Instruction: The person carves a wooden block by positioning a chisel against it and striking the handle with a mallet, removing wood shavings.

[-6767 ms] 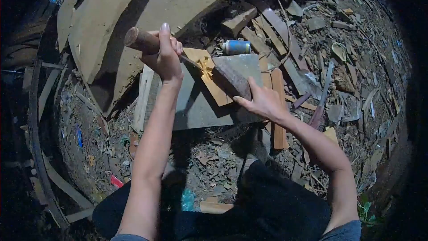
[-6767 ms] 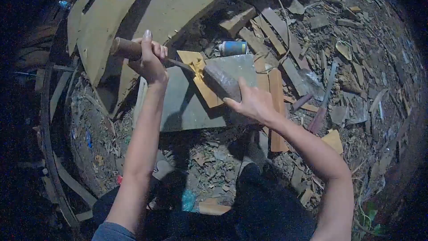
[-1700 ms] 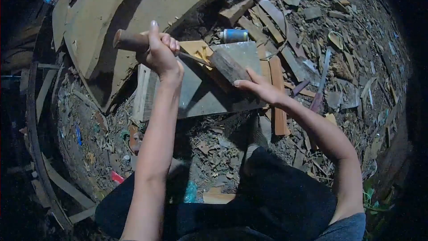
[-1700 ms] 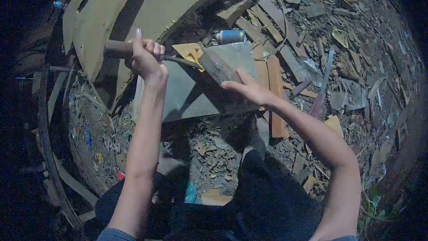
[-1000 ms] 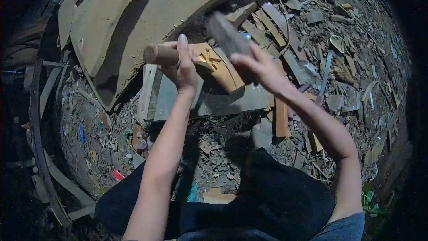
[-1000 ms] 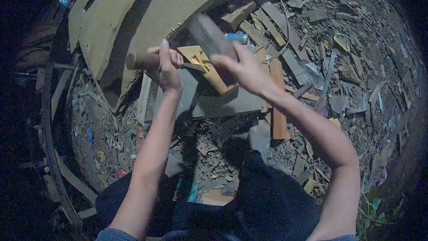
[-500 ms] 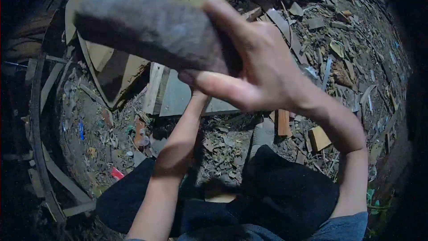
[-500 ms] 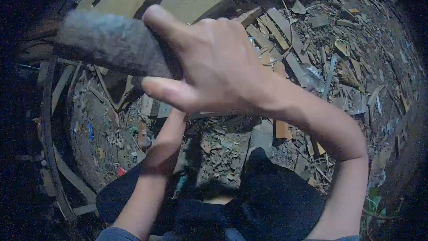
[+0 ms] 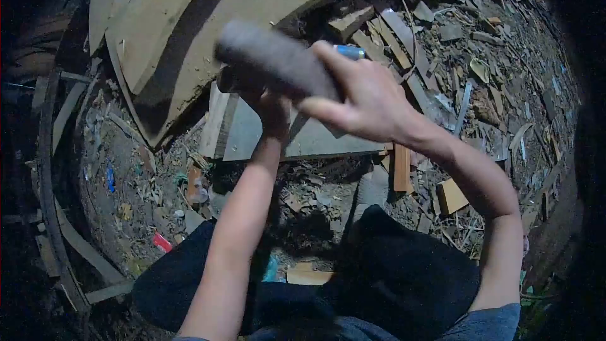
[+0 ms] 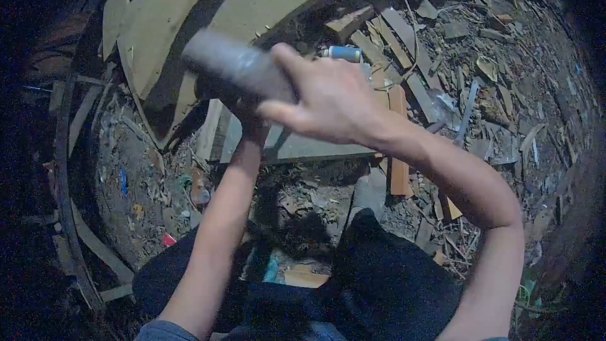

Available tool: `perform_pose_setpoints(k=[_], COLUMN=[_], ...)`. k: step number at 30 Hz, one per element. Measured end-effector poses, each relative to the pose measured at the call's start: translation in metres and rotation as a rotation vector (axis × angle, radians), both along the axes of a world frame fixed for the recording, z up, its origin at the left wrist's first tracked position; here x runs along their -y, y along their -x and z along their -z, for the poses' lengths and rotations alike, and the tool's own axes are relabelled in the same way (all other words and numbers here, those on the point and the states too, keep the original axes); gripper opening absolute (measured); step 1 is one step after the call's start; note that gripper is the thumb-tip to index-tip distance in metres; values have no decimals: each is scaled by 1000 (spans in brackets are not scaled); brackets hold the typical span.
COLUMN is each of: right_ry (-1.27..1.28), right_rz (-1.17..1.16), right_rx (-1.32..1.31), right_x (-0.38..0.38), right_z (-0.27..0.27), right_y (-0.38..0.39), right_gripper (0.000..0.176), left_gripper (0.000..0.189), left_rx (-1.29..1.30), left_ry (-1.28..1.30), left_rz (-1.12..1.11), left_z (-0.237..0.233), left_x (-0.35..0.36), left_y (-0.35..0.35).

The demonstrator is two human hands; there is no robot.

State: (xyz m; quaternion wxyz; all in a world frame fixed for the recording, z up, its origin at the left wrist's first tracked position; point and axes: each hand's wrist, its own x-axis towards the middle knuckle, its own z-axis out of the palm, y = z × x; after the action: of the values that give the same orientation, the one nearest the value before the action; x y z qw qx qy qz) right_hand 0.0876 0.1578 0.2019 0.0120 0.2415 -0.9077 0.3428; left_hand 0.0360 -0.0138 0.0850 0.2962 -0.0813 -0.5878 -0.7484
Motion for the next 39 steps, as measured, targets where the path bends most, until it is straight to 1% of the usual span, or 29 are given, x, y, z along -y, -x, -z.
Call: perform_pose_setpoints(k=[1, 2, 3, 4, 5, 7, 8, 9, 10, 11, 12, 13, 15, 17, 18, 19, 21, 22, 23, 24, 25, 26, 27, 28, 30, 31, 34, 36, 39], right_ry=[183, 195, 194, 208, 220, 43, -39, -40, -94, -148, -213, -212, -160, -136, -114, -117, -4, -7, 55, 120, 123, 142, 160, 163, 222, 225, 192, 123, 107], right_rz=[67, 157, 154, 203, 256, 287, 280, 274, 274, 275, 264, 262, 270, 283, 293, 296, 315, 314, 306, 296, 292, 288, 287, 288, 262, 265, 262, 248, 266], right_rx=[109, 222, 219, 343, 472, 345, 345, 356, 379, 397, 398, 400, 470, 480, 489, 494, 618, 624, 571, 516, 515, 546, 577, 576, 607, 605, 594, 665, 657], right_x=[-5, -11, -17, -24, -32, -43, -46, -47, -49, -49, -49, -48, -50, -50, -50, -52, -54, -56, -58, -59, -59, -59, -60, -60, -60, -59, -60, -61, -60], right_z=[10, 19, 30, 45, 63, 113, 124, 134, 143, 148, 138, 138, 138, 137, 137, 139, 146, 154, 165, 170, 170, 169, 168, 167, 163, 160, 153, 154, 155], right_y=[3, 7, 9, 10, 9, -3, -11, -18, -24, -27, -28, -26, -24, -24, -25, -24, -21, -21, -22, -21, -21, -20, -20, -20, -20, -20, -21, -19, -20], right_gripper=[55, 58, 58, 61, 63, 68, 76, 76, 77, 78, 79, 79, 80, 81, 82, 82, 79, 79, 77, 75, 75, 74, 73, 73, 74, 74, 76, 90, 89], left_gripper=[18, 16, 16, 19, 19, 24, 24, 24, 24, 23, 27, 31, 33, 34, 34, 34, 36, 35, 35, 32, 30, 30, 28, 26, 25, 24, 23, 23, 25], left_rx=[86, 140, 188, 166, 167, 158, 149, 160, 219, 273, 332, 402, 477, 543, 560, 565, 463, 385, 387, 354, 318, 315, 263, 212, 236, 262, 230, 224, 208], left_ry=[-88, 130, 352, -129, -130, -72, -90, -89, -198, -307, -360, -435, -590, -701, -779, -780, -634, -587, -587, -516, -443, -440, -379, -319, -321, -325, -315, -306, -279], left_rz=[-5, -179, -347, -30, -21, -89, -54, -61, -64, -66, -74, -34, -127, -280, -245, -244, -167, -60, -64, -61, -56, -57, -43, -30, -18, -7, -19, -31, -38], left_z=[-6, -4, -15, -21, -24, -22, -24, -24, -26, -26, -27, -25, -10, 3, 8, 15, -2, -12, -26, -38, -48, -57, -63, -65, -61, -57, -48, -47, -47], left_x=[-3, -2, -3, -16, -18, -19, -18, -16, -12, -8, 3, 16, 42, 55, 62, 64, 55, 49, 38, 26, 16, 6, -4, -11, -19, -21, -25, -29, -30], left_y=[-1, 0, 1, -6, -4, -3, -1, 3, 9, 15, 21, 27, 40, 45, 45, 47, 44, 40, 39, 39, 38, 36, 33, 30, 29, 31, 29, 26, 24])
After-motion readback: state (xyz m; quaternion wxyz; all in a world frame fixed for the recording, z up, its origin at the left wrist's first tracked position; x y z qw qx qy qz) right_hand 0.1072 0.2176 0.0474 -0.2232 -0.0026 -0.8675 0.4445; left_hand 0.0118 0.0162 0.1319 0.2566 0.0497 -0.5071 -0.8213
